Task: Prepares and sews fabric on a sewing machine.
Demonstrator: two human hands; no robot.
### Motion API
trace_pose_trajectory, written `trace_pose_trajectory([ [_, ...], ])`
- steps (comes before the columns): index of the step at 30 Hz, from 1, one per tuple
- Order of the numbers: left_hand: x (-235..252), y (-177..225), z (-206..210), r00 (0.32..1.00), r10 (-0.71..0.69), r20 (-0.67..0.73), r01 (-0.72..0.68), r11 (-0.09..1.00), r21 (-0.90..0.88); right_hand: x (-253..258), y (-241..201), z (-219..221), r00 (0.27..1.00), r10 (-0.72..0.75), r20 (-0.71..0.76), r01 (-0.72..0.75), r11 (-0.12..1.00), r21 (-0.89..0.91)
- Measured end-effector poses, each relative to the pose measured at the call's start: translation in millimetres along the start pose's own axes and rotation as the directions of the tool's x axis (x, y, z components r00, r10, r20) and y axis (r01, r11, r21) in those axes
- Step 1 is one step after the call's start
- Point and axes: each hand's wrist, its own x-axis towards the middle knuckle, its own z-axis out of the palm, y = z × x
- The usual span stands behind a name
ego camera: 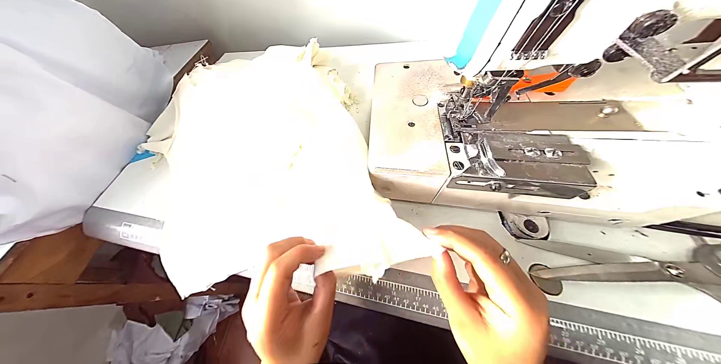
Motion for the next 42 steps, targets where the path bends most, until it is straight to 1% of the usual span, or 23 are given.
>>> trace_pose_trajectory([
  [2, 2, 7, 4, 0.985, -0.137, -0.102, 0.099, 0.944, -0.313, -8, 1, 3, 0.999, -0.037, 0.016, 0.038, 0.997, -0.069],
  [4, 3, 22, 7, 0.926, -0.365, -0.096, 0.217, 0.722, -0.657, -11, 5, 4, 0.996, -0.071, 0.051, 0.078, 0.984, -0.158],
  [5, 5, 27, 6, 0.903, -0.427, -0.055, 0.244, 0.613, -0.752, -11, 7, 3, 0.996, -0.070, 0.053, 0.078, 0.982, -0.172],
  [6, 6, 31, 4, 0.903, -0.429, -0.007, 0.260, 0.561, -0.786, -10, 8, 2, 0.998, -0.048, 0.038, 0.053, 0.988, -0.143],
  [7, 8, 31, 1, 0.923, -0.383, 0.033, 0.270, 0.585, -0.765, -7, 8, 0, 1.000, 0.012, 0.022, -0.011, 0.998, -0.056],
  [8, 9, 29, -3, 0.952, -0.297, 0.070, 0.262, 0.677, -0.687, -5, 6, -2, 0.993, 0.116, 0.025, -0.118, 0.988, 0.098],
  [9, 10, 26, -8, 0.975, -0.185, 0.125, 0.223, 0.795, -0.564, -1, 0, -5, 0.963, 0.262, 0.062, -0.268, 0.913, 0.308],
  [11, 11, 21, -16, 0.968, -0.028, 0.250, 0.120, 0.926, -0.359, 11, -15, -9, 0.814, 0.543, 0.204, -0.510, 0.502, 0.698],
  [12, 13, 21, -19, 0.953, -0.016, 0.302, 0.118, 0.939, -0.322, 15, -17, -10, 0.757, 0.592, 0.275, -0.542, 0.334, 0.771],
  [13, 14, 22, -21, 0.941, -0.033, 0.337, 0.148, 0.935, -0.322, 16, -17, -11, 0.745, 0.587, 0.316, -0.547, 0.267, 0.793],
  [14, 17, 22, -23, 0.932, -0.068, 0.356, 0.198, 0.918, -0.344, 17, -14, -11, 0.765, 0.560, 0.319, -0.540, 0.287, 0.791],
  [16, 22, 23, -26, 0.914, -0.155, 0.375, 0.326, 0.830, -0.453, 17, -8, -13, 0.835, 0.484, 0.262, -0.495, 0.452, 0.742],
  [19, 31, 19, -29, 0.866, -0.242, 0.437, 0.489, 0.594, -0.639, 15, 1, -17, 0.917, 0.327, 0.227, -0.396, 0.692, 0.604],
  [20, 34, 16, -30, 0.856, -0.229, 0.463, 0.505, 0.561, -0.656, 15, 3, -19, 0.932, 0.276, 0.233, -0.361, 0.739, 0.568],
  [22, 37, 11, -35, 0.858, -0.150, 0.491, 0.460, 0.651, -0.604, 14, 8, -24, 0.951, 0.158, 0.265, -0.277, 0.815, 0.509],
  [26, 32, 17, -42, 0.898, -0.002, 0.441, 0.111, 0.969, -0.221, 8, 15, -30, 0.957, -0.003, 0.291, -0.068, 0.969, 0.235],
  [29, 21, 24, -37, 0.935, 0.043, 0.353, -0.085, 0.991, 0.102, 1, 14, -23, 0.974, -0.047, 0.220, 0.048, 0.999, 0.003],
  [32, 15, 25, -31, 0.959, 0.089, 0.268, -0.142, 0.972, 0.188, -3, 10, -18, 0.975, -0.063, 0.215, 0.084, 0.993, -0.086],
  [34, 18, 23, -26, 0.967, 0.125, 0.221, -0.166, 0.970, 0.177, -4, 4, -18, 0.973, -0.030, 0.230, 0.056, 0.993, -0.107],
  [36, 26, 15, -17, 0.965, 0.162, 0.205, -0.181, 0.981, 0.077, -5, -6, -17, 0.966, 0.027, 0.256, 0.000, 0.995, -0.104],
  [39, 49, 13, 10, 0.967, 0.159, 0.202, -0.096, 0.952, -0.290, -5, -21, -12, 0.942, 0.157, 0.298, -0.151, 0.988, -0.042],
  [40, 58, 18, 20, 0.967, 0.166, 0.196, -0.104, 0.950, -0.294, -4, -24, -10, 0.928, 0.211, 0.306, -0.229, 0.973, 0.021],
  [42, 81, 29, 40, 0.944, 0.260, 0.202, -0.247, 0.965, -0.088, 2, -29, -11, 0.876, 0.338, 0.343, -0.413, 0.894, 0.174],
])
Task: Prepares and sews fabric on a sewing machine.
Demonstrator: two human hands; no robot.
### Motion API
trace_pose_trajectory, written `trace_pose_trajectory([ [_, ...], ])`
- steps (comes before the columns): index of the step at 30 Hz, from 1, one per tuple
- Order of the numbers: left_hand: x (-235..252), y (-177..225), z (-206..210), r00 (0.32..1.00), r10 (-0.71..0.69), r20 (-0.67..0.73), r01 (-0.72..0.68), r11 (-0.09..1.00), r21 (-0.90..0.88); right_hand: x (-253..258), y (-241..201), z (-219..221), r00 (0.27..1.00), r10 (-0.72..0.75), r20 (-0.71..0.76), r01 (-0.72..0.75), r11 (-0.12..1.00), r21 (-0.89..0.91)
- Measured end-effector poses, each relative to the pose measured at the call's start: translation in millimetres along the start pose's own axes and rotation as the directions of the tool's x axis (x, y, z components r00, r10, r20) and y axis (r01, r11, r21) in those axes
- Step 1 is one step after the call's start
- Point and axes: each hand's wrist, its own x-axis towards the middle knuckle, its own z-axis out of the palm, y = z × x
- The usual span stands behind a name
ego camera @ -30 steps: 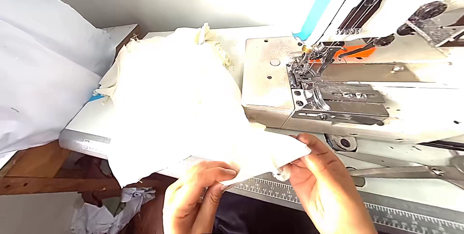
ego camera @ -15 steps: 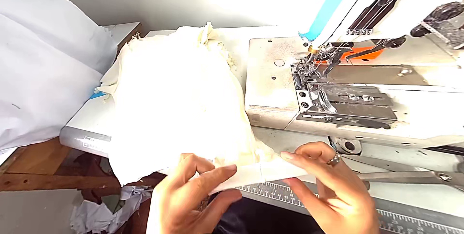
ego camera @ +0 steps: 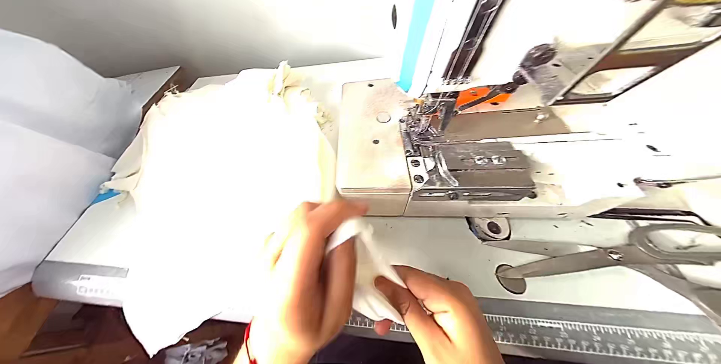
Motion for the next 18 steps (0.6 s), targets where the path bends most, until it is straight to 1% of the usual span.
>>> trace_pose_trajectory([
  [2, 32, -4, 15, 0.989, 0.126, 0.082, -0.142, 0.959, 0.244, 6, -5, -4, 0.990, 0.138, 0.028, -0.141, 0.969, 0.204],
  [3, 46, -9, 22, 0.978, 0.135, 0.157, -0.181, 0.925, 0.333, 10, -6, -6, 0.985, 0.173, 0.029, -0.174, 0.946, 0.274],
  [5, 65, -19, 37, 0.954, 0.058, 0.294, -0.184, 0.888, 0.421, 18, -8, -10, 0.983, 0.182, -0.007, -0.169, 0.927, 0.336],
  [7, 77, -29, 51, 0.922, -0.068, 0.382, -0.113, 0.895, 0.432, 25, -8, -12, 0.987, 0.141, -0.081, -0.110, 0.944, 0.311],
  [9, 95, -38, 63, 0.877, -0.200, 0.436, 0.041, 0.937, 0.347, 31, -5, -15, 0.983, 0.085, -0.163, -0.038, 0.961, 0.275],
  [10, 105, -44, 68, 0.848, -0.233, 0.475, 0.109, 0.955, 0.274, 33, -3, -17, 0.978, 0.064, -0.201, -0.009, 0.965, 0.261],
  [12, 120, -58, 78, 0.811, -0.233, 0.536, 0.181, 0.972, 0.148, 36, -1, -20, 0.965, 0.055, -0.255, 0.009, 0.970, 0.241],
  [13, 126, -58, 81, 0.789, -0.265, 0.555, 0.225, 0.964, 0.142, 38, 0, -21, 0.961, 0.058, -0.272, 0.008, 0.971, 0.237],
  [15, 134, -54, 87, 0.740, -0.368, 0.563, 0.311, 0.930, 0.198, 41, 2, -21, 0.957, 0.062, -0.285, 0.007, 0.971, 0.237],
  [16, 136, -51, 87, 0.726, -0.396, 0.562, 0.337, 0.918, 0.211, 42, 3, -21, 0.957, 0.070, -0.283, 0.000, 0.971, 0.239],
  [18, 137, -48, 88, 0.722, -0.434, 0.539, 0.366, 0.900, 0.235, 45, 4, -21, 0.957, 0.093, -0.274, -0.026, 0.970, 0.240],
])
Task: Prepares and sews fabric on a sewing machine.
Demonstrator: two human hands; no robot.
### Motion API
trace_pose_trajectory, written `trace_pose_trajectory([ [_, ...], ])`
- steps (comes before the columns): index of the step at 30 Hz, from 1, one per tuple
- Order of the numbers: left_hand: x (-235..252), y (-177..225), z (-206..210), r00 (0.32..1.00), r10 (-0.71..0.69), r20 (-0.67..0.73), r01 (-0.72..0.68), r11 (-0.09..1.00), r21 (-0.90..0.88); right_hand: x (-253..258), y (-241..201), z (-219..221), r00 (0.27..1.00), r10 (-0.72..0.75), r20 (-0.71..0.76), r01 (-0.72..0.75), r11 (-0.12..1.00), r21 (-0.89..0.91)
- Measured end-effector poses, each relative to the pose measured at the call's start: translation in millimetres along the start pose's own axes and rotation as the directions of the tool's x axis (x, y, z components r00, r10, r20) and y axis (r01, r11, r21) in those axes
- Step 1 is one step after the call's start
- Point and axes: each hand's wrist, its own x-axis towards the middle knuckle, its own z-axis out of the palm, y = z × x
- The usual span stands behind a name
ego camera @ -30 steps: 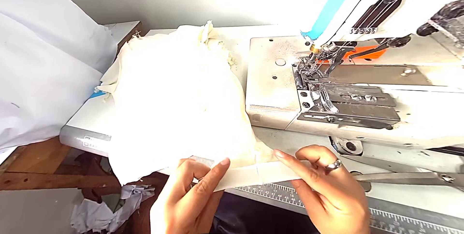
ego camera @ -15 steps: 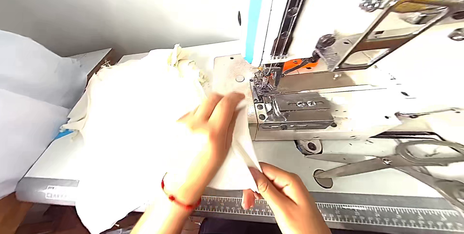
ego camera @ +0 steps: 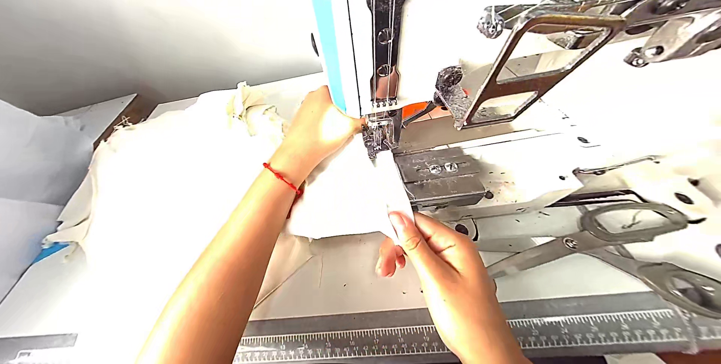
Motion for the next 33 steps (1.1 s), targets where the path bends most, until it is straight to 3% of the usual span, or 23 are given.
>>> trace_pose_trajectory([
  [3, 2, 1, 0, 1.000, -0.018, -0.006, 0.018, 1.000, 0.017, 5, -3, 1, 0.998, 0.066, -0.017, -0.066, 0.997, -0.024],
  [5, 0, -6, 1, 0.992, 0.112, -0.057, -0.113, 0.994, -0.007, 7, -5, 1, 0.994, 0.108, -0.028, -0.109, 0.993, -0.036],
  [7, -12, -17, -2, 0.944, 0.291, -0.158, -0.289, 0.957, 0.036, 8, -7, -1, 0.991, 0.133, -0.001, -0.133, 0.991, -0.015],
  [9, -53, -20, -14, 0.847, 0.475, -0.236, -0.453, 0.880, 0.146, 10, -13, -7, 0.984, 0.164, 0.067, -0.167, 0.985, 0.041],
  [10, -82, -25, -12, 0.767, 0.579, -0.276, -0.556, 0.815, 0.163, 10, -18, -10, 0.977, 0.187, 0.105, -0.194, 0.979, 0.065],
  [12, -130, -36, 15, 0.603, 0.738, -0.303, -0.745, 0.657, 0.117, 12, -29, -15, 0.960, 0.212, 0.184, -0.234, 0.967, 0.106],
  [13, -142, -36, 32, 0.553, 0.781, -0.291, -0.795, 0.599, 0.098, 13, -33, -16, 0.955, 0.204, 0.215, -0.235, 0.964, 0.128],
  [15, -150, -37, 61, 0.594, 0.729, -0.340, -0.721, 0.670, 0.176, 14, -37, -13, 0.957, 0.179, 0.229, -0.216, 0.965, 0.149],
  [17, -143, -31, 72, 0.666, 0.615, -0.422, -0.517, 0.789, 0.332, 18, -40, -9, 0.962, 0.166, 0.218, -0.198, 0.972, 0.130],
  [19, -131, -21, 74, 0.672, 0.552, -0.493, -0.410, 0.832, 0.373, 20, -42, -5, 0.966, 0.157, 0.204, -0.184, 0.976, 0.121],
  [22, -115, -10, 78, 0.673, 0.517, -0.529, -0.370, 0.854, 0.365, 23, -44, -5, 0.971, 0.160, 0.179, -0.182, 0.976, 0.118],
  [26, -112, -8, 83, 0.664, 0.527, -0.531, -0.442, 0.849, 0.289, 19, -44, -13, 0.977, 0.144, 0.156, -0.159, 0.984, 0.085],
  [31, -137, -50, 64, 0.596, 0.676, -0.433, -0.534, 0.737, 0.414, 8, -25, -16, 0.945, 0.225, 0.236, -0.235, 0.972, 0.012],
  [33, -152, -47, 41, 0.564, 0.754, -0.335, -0.627, 0.656, 0.420, 9, -17, -20, 0.946, 0.226, 0.231, -0.227, 0.974, -0.023],
])
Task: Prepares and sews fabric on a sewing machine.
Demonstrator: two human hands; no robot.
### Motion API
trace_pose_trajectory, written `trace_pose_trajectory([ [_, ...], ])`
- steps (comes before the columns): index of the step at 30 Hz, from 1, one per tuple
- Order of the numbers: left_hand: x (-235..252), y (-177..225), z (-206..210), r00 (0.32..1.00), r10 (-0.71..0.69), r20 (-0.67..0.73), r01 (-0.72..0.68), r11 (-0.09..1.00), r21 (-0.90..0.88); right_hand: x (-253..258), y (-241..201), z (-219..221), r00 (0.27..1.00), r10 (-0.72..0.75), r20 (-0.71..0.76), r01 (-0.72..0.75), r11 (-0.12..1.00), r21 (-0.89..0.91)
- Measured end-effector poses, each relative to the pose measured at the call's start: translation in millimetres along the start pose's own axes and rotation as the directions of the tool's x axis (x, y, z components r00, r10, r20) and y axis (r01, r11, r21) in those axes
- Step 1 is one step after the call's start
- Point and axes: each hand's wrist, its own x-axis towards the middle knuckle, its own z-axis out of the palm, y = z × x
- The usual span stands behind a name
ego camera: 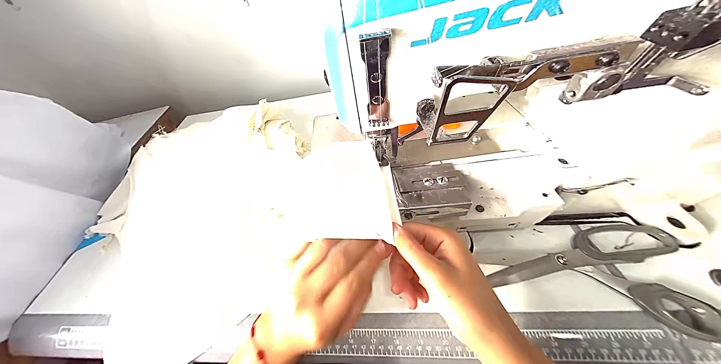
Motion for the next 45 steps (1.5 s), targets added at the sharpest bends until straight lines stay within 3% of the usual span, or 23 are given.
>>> trace_pose_trajectory([
  [3, 46, -4, -30, 0.976, 0.118, 0.182, -0.104, 0.991, -0.085, 2, 4, -5, 0.999, -0.044, 0.000, 0.044, 0.995, -0.089],
  [5, 81, -18, -25, 0.903, 0.224, 0.367, -0.206, 0.975, -0.088, -2, 5, -12, 0.984, -0.175, 0.016, 0.173, 0.952, -0.253],
  [7, 102, -37, -12, 0.827, 0.328, 0.457, -0.301, 0.944, -0.134, -3, -1, -24, 0.910, -0.415, -0.005, 0.351, 0.776, -0.523],
  [9, 114, -50, -10, 0.794, 0.389, 0.467, -0.331, 0.921, -0.204, 4, -15, -38, 0.787, -0.616, 0.040, 0.432, 0.504, -0.748],
  [11, 126, -57, -18, 0.784, 0.414, 0.463, -0.321, 0.908, -0.269, 15, -32, -45, 0.742, -0.638, 0.205, 0.474, 0.284, -0.834],
  [13, 136, -61, -27, 0.780, 0.422, 0.461, -0.314, 0.902, -0.295, 32, -39, -45, 0.716, -0.579, 0.390, 0.594, 0.214, -0.775],
  [17, 143, -70, -32, 0.707, 0.377, 0.599, -0.337, 0.924, -0.183, 50, -41, -42, 0.694, -0.499, 0.519, 0.713, 0.371, -0.595],
  [19, 145, -69, -36, 0.687, 0.370, 0.625, -0.305, 0.928, -0.214, 48, -41, -39, 0.731, -0.464, 0.500, 0.682, 0.476, -0.555],
  [23, 148, -62, -40, 0.712, 0.415, 0.567, -0.267, 0.906, -0.328, 25, -33, -26, 0.778, -0.486, 0.398, 0.628, 0.625, -0.464],
  [26, 135, -74, -28, 0.689, 0.380, 0.618, -0.276, 0.925, -0.261, 14, -12, -21, 0.764, -0.545, 0.345, 0.644, 0.618, -0.450],
  [28, 131, -81, -26, 0.709, 0.367, 0.603, -0.286, 0.930, -0.230, 14, -2, -20, 0.758, -0.564, 0.327, 0.649, 0.607, -0.458],
  [32, 134, -71, -33, 0.748, 0.394, 0.534, -0.324, 0.919, -0.224, 19, -4, -19, 0.771, -0.563, 0.299, 0.633, 0.628, -0.453],
  [36, 130, -63, -33, 0.748, 0.428, 0.506, -0.323, 0.902, -0.286, 22, -5, -18, 0.782, -0.555, 0.283, 0.622, 0.661, -0.421],
  [45, 130, -63, -33, 0.752, 0.424, 0.504, -0.345, 0.905, -0.247, 21, -5, -19, 0.785, -0.552, 0.280, 0.618, 0.672, -0.407],
])
